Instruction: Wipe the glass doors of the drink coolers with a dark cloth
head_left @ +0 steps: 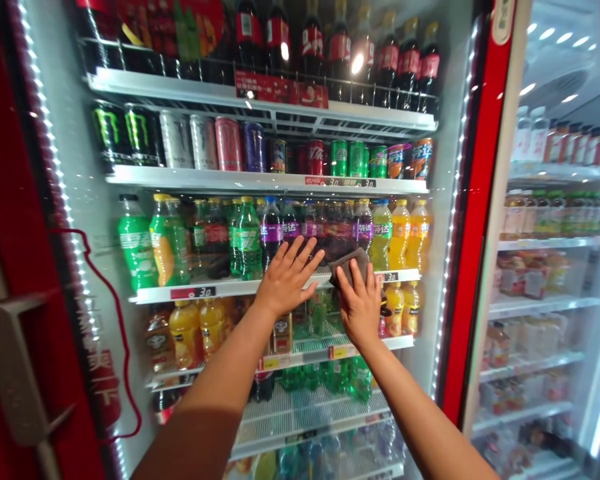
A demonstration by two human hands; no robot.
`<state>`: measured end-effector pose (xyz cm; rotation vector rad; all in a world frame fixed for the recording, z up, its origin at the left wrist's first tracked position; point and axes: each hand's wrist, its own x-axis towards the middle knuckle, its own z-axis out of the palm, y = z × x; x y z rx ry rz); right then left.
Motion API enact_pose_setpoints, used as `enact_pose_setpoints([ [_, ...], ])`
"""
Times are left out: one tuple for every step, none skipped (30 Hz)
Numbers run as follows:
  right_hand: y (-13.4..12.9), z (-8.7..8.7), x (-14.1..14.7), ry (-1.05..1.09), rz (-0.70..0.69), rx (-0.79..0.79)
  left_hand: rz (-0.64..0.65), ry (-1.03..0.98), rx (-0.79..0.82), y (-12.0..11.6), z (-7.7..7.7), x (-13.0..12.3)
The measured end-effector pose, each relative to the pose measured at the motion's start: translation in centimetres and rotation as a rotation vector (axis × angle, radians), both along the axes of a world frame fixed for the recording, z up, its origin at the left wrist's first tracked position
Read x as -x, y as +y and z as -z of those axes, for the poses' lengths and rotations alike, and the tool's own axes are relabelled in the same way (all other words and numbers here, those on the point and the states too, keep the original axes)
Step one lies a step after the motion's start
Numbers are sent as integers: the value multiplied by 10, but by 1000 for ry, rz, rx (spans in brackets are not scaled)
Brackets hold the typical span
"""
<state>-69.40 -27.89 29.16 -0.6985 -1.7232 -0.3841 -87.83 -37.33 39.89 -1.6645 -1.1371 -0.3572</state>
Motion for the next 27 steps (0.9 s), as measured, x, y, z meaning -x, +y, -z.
enact_pose_setpoints([
  [-3,7,-3,-65,-23,-22,-2,2,0,0,0,0],
  [-4,15,-9,-124,-44,-42,-5,3,-1,-1,0,0],
  [-3,22,-16,-169,-57,-57,-8,4,-3,-1,1,0],
  [1,26,-24,-192,-60,-65,-11,4,-6,-2,1,0],
  [5,27,-31,-186,-55,-67,-13,5,-10,-2,1,0],
  [10,25,-35,-162,-43,-64,-13,7,-13,-2,2,0],
  [15,20,-36,-122,-29,-56,-13,9,-17,-2,2,0],
  [18,13,-34,-75,-13,-46,-14,12,-19,-2,3,1],
  [19,5,-28,-27,3,-36,-14,15,-19,-2,3,2],
  [18,-2,-20,13,17,-29,-16,19,-19,-2,3,2],
  [15,-6,-11,38,28,-26,-17,24,-18,-2,3,2],
  [10,-8,-3,43,32,-30,-18,29,-17,-3,3,2],
  [5,-6,3,25,27,-42,-19,34,-14,-3,3,2],
  [0,-2,7,-17,11,-61,-22,36,-9,-4,2,2],
  [-5,5,7,-76,-11,-81,-27,33,-1,-5,1,1],
  [-8,12,4,-141,-35,-99,-33,26,12,-7,-1,0],
  [-9,19,-1,-194,-54,-110,-39,19,30,-10,-2,-1],
  [-9,24,-7,-219,-62,-108,-42,15,52,-13,-3,-1],
  [-8,25,-12,-209,-59,-93,-43,14,76,-17,-4,0],
  [-7,24,-14,-166,-46,-69,-43,13,97,-23,-5,1],
  [-6,20,-14,-100,-28,-41,-44,13,112,-29,-4,4],
  [-7,14,-9,-26,-9,-12,-48,8,119,-36,-2,8],
  [-10,6,-1,41,7,17,-55,-3,115,-44,1,13],
  [-15,-1,10,90,19,45,-64,-18,105,-53,7,18],
  [-22,-6,23,114,26,68,-73,-35,91,-63,13,24],
  [-31,-9,36,108,24,83,-84,-51,79,-73,21,30],
  [-41,-8,48,74,12,87,-96,-65,69,-84,29,37],
])
